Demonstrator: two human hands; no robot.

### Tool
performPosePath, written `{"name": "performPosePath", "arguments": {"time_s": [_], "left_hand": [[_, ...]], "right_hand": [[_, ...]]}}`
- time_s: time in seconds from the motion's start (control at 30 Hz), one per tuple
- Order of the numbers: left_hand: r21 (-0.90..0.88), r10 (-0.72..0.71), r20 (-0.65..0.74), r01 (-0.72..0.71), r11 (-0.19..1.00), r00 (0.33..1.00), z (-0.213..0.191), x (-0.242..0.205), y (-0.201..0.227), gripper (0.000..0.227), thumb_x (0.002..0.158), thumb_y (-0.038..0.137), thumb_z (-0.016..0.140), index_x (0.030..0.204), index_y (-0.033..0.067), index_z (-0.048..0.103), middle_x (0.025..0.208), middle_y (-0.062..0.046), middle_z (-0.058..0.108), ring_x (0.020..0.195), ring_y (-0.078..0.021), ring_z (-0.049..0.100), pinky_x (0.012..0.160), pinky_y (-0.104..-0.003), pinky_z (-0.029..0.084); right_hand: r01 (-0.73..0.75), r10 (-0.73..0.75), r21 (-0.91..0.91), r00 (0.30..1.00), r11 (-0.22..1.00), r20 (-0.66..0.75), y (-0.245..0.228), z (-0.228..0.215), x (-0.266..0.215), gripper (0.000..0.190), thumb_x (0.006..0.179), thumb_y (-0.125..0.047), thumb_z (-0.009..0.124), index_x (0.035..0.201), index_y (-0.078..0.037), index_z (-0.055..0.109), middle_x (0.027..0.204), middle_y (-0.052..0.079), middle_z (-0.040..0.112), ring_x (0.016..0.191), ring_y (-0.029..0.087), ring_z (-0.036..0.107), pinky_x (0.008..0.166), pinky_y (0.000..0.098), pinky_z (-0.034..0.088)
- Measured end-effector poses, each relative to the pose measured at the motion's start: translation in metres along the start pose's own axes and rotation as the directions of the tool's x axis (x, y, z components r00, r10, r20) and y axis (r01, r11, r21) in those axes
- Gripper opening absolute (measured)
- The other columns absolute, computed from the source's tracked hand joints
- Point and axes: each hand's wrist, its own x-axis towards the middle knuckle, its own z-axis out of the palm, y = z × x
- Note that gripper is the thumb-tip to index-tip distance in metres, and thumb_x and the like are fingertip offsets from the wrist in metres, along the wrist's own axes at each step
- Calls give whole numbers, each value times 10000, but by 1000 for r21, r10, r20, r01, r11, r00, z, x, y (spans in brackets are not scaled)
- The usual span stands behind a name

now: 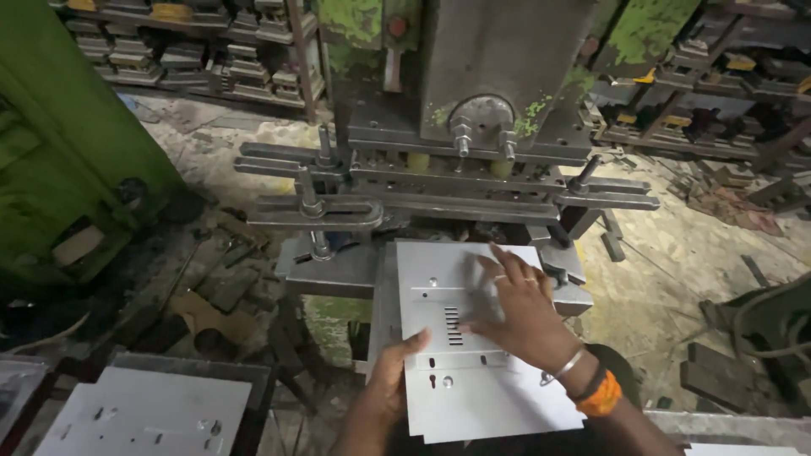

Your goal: The person picks up rectangular metal sheets from a stack and places them into a press machine. They operate the machine to process the sheets and then remove them, stacking the finished pieces on a nearby table.

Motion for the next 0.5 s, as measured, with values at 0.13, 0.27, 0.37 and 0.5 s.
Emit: {"name": "performPosePath", "arguments": {"time_s": [0.13, 0.27, 0.37, 0.5], "left_hand": [[73, 27, 106, -34, 997, 994, 19, 5, 23, 593, 860, 295, 749, 1339, -12, 585, 1146, -175, 713, 1011, -297, 712, 863, -423, 592], [227, 203, 42, -207, 952, 978, 32, 33, 57, 418, 937, 313, 672, 1138, -52, 684, 1032, -193, 734, 900, -271, 720, 790, -398, 602], [44, 166, 193, -178, 983, 967, 57, 44, 84, 371, 964, 292, 657, 1153, -27, 685, 1047, -164, 718, 898, -246, 694, 795, -384, 576], [-85, 79, 59, -73, 994, 995, 85, 53, 110, 374, 921, 327, 625, 1147, 36, 691, 1053, -111, 735, 921, -240, 686, 832, -374, 560]], "right_hand": [[-99, 98, -2, 985, 995, -139, 63, 3, -7, 1101, 662, -482, 900, 1539, -65, 383, 1633, 168, 283, 1473, 381, 311, 1115, 538, 263], [-409, 452, 687, 883, 601, 130, 111, 14, 0, 827, 825, -399, 755, 1485, 8, 467, 1364, 251, 626, 1119, 310, 652, 936, 395, 536], [-271, 366, 921, 917, 281, 159, 137, 52, 13, 557, 928, -272, 715, 1242, 163, 566, 1368, 188, 691, 1025, 259, 671, 856, 365, 543], [-205, 499, 978, 851, 28, 164, 102, 41, 44, 362, 898, -159, 666, 1237, -44, 616, 1061, 103, 730, 829, 166, 676, 743, 311, 522]]}}
